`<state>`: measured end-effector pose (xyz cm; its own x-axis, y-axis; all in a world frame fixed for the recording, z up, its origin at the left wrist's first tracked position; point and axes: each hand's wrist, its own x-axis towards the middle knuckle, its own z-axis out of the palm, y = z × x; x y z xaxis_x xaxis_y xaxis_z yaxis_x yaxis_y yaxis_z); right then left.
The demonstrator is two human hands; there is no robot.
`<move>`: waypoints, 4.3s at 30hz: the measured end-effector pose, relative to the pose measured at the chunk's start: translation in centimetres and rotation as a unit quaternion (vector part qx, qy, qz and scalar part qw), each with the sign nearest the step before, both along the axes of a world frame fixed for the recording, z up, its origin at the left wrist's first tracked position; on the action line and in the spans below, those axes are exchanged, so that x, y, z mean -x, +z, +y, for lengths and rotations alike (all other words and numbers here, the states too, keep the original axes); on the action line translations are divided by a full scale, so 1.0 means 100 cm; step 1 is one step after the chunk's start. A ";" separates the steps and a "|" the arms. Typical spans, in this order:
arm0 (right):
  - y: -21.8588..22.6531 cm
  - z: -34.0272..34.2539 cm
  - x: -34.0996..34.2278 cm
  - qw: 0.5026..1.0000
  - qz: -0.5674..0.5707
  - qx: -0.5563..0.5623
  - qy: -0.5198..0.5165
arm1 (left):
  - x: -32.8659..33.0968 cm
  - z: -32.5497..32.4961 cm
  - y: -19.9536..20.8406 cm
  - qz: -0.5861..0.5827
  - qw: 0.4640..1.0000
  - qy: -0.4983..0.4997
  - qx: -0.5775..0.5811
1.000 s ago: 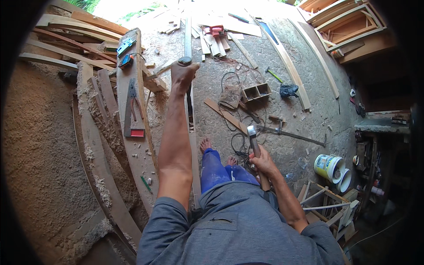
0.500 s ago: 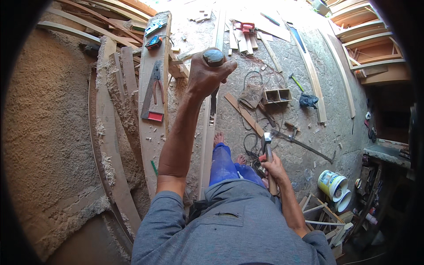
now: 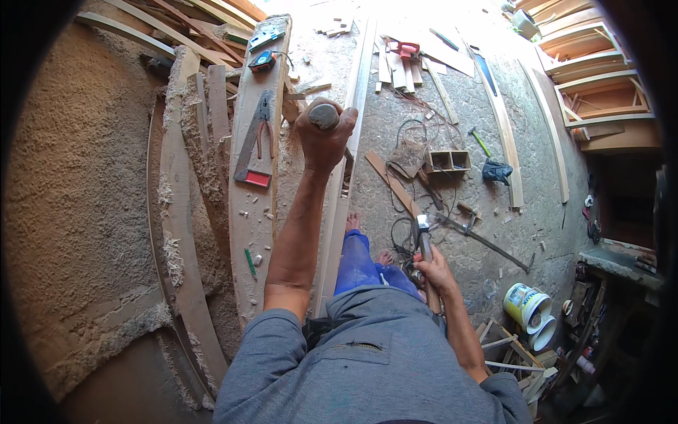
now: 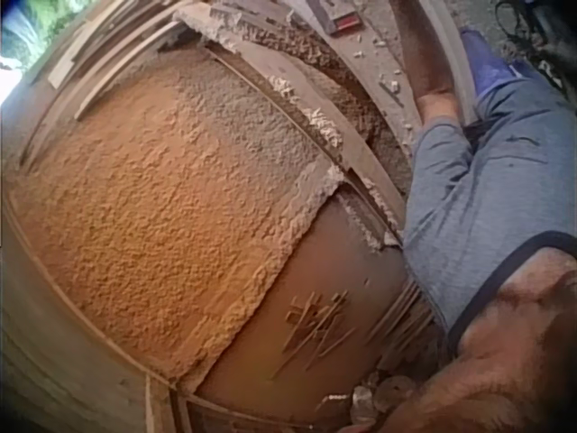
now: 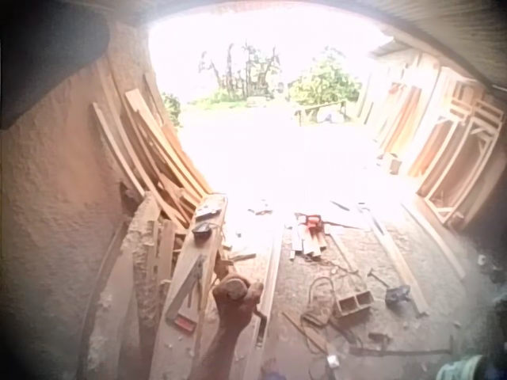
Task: The person uses a chisel and mallet to carve a groove into a long wooden plank. They repeatedly strike the chisel with the mallet, removing wood shavings and gradually deepening the cut along the plank's length.
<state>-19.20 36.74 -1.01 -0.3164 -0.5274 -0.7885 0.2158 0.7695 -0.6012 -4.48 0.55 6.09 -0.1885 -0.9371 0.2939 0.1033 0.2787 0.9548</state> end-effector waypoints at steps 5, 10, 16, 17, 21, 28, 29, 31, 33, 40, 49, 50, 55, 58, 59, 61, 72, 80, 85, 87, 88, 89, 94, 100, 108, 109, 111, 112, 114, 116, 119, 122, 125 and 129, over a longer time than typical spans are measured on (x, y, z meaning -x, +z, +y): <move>0.009 0.000 0.001 1.000 0.012 0.004 0.002 | 0.003 0.007 0.006 -0.026 0.999 -0.010 0.028; 0.034 -0.019 -0.002 0.964 0.228 0.069 0.119 | 0.028 0.034 -0.008 -0.106 0.982 -0.043 0.152; 0.155 -0.111 -0.005 0.852 0.345 0.352 0.175 | 0.033 0.019 -0.027 -0.118 0.983 -0.011 0.137; 0.179 -0.123 -0.006 0.833 0.354 0.386 0.178 | 0.035 0.018 -0.030 -0.120 0.979 -0.004 0.166; 0.219 -0.154 -0.004 0.729 0.475 0.457 0.186 | 0.041 0.011 -0.023 -0.133 0.964 0.007 0.232; 0.142 -0.174 0.026 0.825 0.420 0.210 0.314 | 0.032 0.050 -0.036 -0.152 0.978 0.024 0.139; 0.130 -0.153 0.021 0.837 0.410 0.215 0.292 | 0.017 0.077 -0.045 -0.148 0.977 0.043 0.148; 0.109 -0.128 0.024 0.862 0.385 0.229 0.238 | 0.000 0.108 -0.058 -0.046 0.985 0.000 0.165; 0.087 -0.102 0.019 0.900 0.328 0.221 0.182 | 0.013 0.082 -0.053 -0.102 0.981 -0.005 0.165; 0.030 -0.039 0.028 0.964 0.213 0.009 0.157 | 0.129 -0.104 -0.067 -0.244 0.919 -0.069 -0.301; -0.038 0.075 0.041 0.974 0.178 -0.107 0.086 | 0.066 -0.029 0.056 -0.102 0.930 -0.304 -0.181; -0.044 0.082 0.045 0.965 0.200 -0.125 0.113 | 0.058 -0.022 0.069 -0.122 0.957 -0.231 -0.129; -0.083 0.104 0.051 0.962 0.141 -0.198 0.122 | 0.021 -0.022 0.066 -0.131 0.972 -0.193 -0.006; -0.110 0.116 0.047 0.971 0.086 -0.191 0.114 | 0.023 -0.012 0.064 -0.236 0.950 -0.090 0.184; -0.118 0.122 0.045 0.975 0.072 -0.177 0.112 | 0.024 -0.010 0.057 -0.218 0.951 -0.053 0.210; -0.127 0.122 0.042 0.970 0.093 -0.173 0.141 | 0.033 -0.005 0.043 -0.070 0.986 -0.024 0.151; -0.104 0.094 0.030 0.952 0.138 -0.181 0.206 | 0.026 0.007 0.029 -0.023 0.999 -0.025 0.011; -0.116 0.118 0.032 0.951 0.141 -0.183 0.204 | 0.025 0.010 0.014 -0.005 0.999 0.019 0.028; -0.136 0.130 0.038 0.966 0.097 -0.189 0.150 | 0.024 0.013 0.009 -0.002 1.000 0.026 -0.003; -0.134 0.132 0.037 0.963 0.132 -0.172 0.158 | 0.019 0.014 0.007 -0.020 0.999 0.012 0.032; -0.124 0.125 0.035 0.962 0.150 -0.162 0.164 | 0.015 0.015 0.006 -0.030 0.998 0.006 0.051; -0.113 0.118 0.034 0.958 0.167 -0.151 0.175 | 0.014 0.021 0.004 -0.053 0.994 0.013 0.098; -0.041 0.067 0.028 0.948 0.263 0.040 0.174 | 0.017 0.077 -0.030 -0.083 0.976 -0.014 0.202; 0.125 -0.067 0.000 0.768 0.476 0.378 0.202 | 0.004 0.080 -0.038 -0.092 0.980 -0.019 0.178; 0.140 -0.144 -0.001 0.730 0.499 0.299 0.359 | 0.003 0.065 -0.029 -0.234 0.924 -0.016 0.303; 0.147 -0.143 0.000 0.740 0.484 0.290 0.366 | 0.005 0.060 -0.026 -0.210 0.931 -0.030 0.298; 0.161 -0.139 -0.004 0.750 0.469 0.300 0.356 | 0.011 0.040 -0.035 -0.197 0.938 -0.048 0.281; 0.166 -0.136 -0.009 0.746 0.473 0.307 0.353 | 0.008 0.033 -0.053 -0.212 0.940 -0.052 0.263; 0.171 -0.135 -0.018 0.743 0.485 0.317 0.335 | 0.010 0.035 -0.071 -0.181 0.962 -0.065 0.196; 0.156 -0.145 -0.015 0.739 0.496 0.267 0.369 | 0.018 0.051 -0.072 -0.088 0.988 -0.081 0.094; 0.156 -0.159 -0.008 0.758 0.471 0.242 0.381 | 0.031 0.040 -0.060 -0.106 0.971 -0.036 0.212; 0.164 -0.170 0.001 0.756 0.457 0.290 0.367 | 0.038 0.007 -0.073 -0.080 0.971 -0.007 0.224; 0.173 -0.178 0.005 0.766 0.463 0.310 0.321 | 0.057 -0.004 -0.050 -0.195 0.889 0.131 0.393; 0.165 -0.177 0.005 0.770 0.471 0.244 0.354 | 0.045 0.020 -0.029 -0.160 0.950 0.008 0.269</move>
